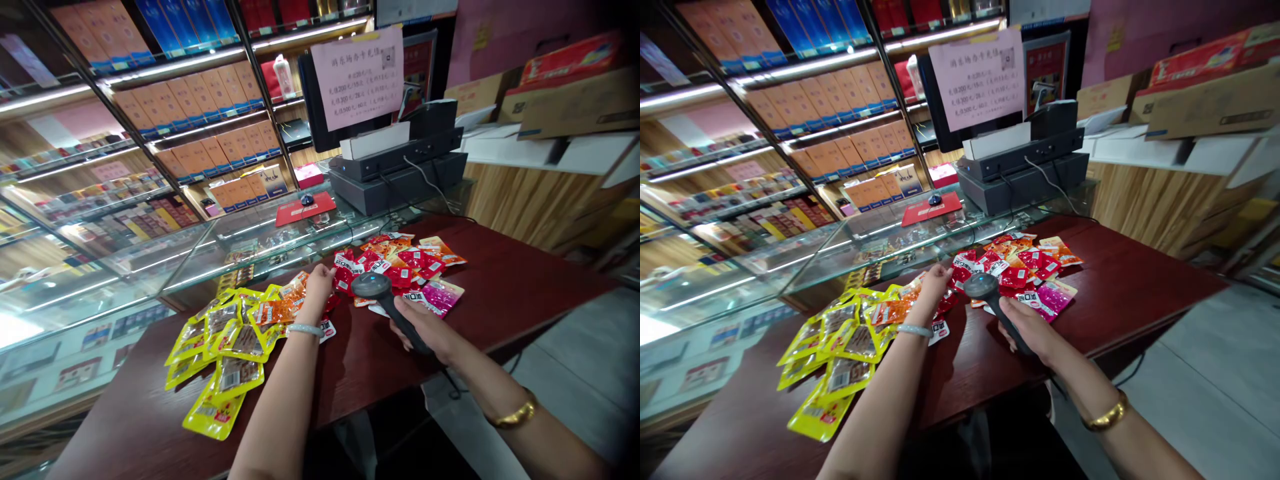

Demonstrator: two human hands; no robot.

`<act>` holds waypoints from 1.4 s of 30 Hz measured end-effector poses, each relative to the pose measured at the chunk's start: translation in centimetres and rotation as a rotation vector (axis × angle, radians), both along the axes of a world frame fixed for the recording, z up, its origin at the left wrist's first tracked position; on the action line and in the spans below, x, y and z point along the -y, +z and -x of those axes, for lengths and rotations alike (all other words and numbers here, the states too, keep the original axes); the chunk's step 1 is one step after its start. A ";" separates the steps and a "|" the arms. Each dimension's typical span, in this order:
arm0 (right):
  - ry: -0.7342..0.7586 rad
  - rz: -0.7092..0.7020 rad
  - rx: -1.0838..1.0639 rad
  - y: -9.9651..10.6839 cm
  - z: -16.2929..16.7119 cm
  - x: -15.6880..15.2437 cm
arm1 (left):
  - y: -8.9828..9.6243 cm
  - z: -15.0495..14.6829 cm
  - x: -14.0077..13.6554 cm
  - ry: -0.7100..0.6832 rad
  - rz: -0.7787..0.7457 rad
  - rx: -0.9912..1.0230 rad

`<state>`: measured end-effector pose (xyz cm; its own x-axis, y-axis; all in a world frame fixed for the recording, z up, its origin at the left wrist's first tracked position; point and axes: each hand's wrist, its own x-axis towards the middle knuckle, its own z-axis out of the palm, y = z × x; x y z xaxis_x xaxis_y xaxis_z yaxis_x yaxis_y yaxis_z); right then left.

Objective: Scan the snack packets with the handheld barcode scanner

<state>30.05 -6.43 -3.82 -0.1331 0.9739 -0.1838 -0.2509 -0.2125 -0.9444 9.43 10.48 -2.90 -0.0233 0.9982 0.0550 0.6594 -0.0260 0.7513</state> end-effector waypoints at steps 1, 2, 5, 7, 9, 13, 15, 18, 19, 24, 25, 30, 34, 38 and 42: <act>0.015 -0.003 -0.003 0.1 0.3 0.0 | -0.4 0.1 0.1 0.005 -0.002 0.060; 0.027 -0.005 -0.004 0.1 0.5 -0.1 | -0.7 0.2 0.3 0.010 -0.006 0.104; 0.049 0.000 -0.001 0.3 1.2 -0.2 | -0.8 0.5 1.0 0.039 0.015 0.136; 0.051 0.006 -0.012 0.3 1.4 -0.2 | -0.2 1.3 1.3 0.058 0.049 0.086; 0.060 0.010 -0.038 0.3 1.5 -0.2 | 0.8 3.0 1.6 0.063 0.049 -0.011; 0.101 0.004 -0.071 0.3 1.1 -0.2 | 3.5 7.7 2.3 0.109 0.002 -0.404; 0.113 0.007 -0.073 0.4 0.9 -0.3 | 4.7 8.8 2.5 0.233 -0.075 -0.650; 0.100 0.021 -0.061 0.6 0.8 -0.6 | 5.4 7.2 1.6 0.230 -0.164 -0.762; 0.091 0.024 -0.057 0.6 0.8 -0.7 | 5.2 6.0 0.9 0.152 -0.143 -0.734; 0.054 0.022 -0.026 0.1 0.2 -0.7 | 2.1 -0.9 -4.1 -0.105 0.044 -0.683; 0.043 0.027 -0.025 -0.1 0.0 -0.7 | 1.5 -1.9 -5.1 -0.102 0.075 -0.665; -0.004 0.041 -0.032 -0.5 -1.0 -0.5 | -0.4 -3.8 -7.4 -0.130 0.155 -0.568; -0.062 0.051 -0.038 -0.1 -1.4 -1.0 | -0.4 -3.2 -6.4 -0.150 0.106 -0.524; -0.104 0.029 -0.037 0.6 -1.1 -2.2 | 0.7 -1.7 -4.1 -0.078 -0.054 -0.440; -0.081 -0.071 -0.031 1.8 -0.1 -3.4 | 2.1 -0.6 -2.1 -0.025 -0.170 -0.384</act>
<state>30.19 -3.06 -2.01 -0.0583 0.9921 -0.1111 -0.2933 -0.1234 -0.9480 10.00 12.63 -0.76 0.0547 0.9742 0.2187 0.8884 -0.1475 0.4347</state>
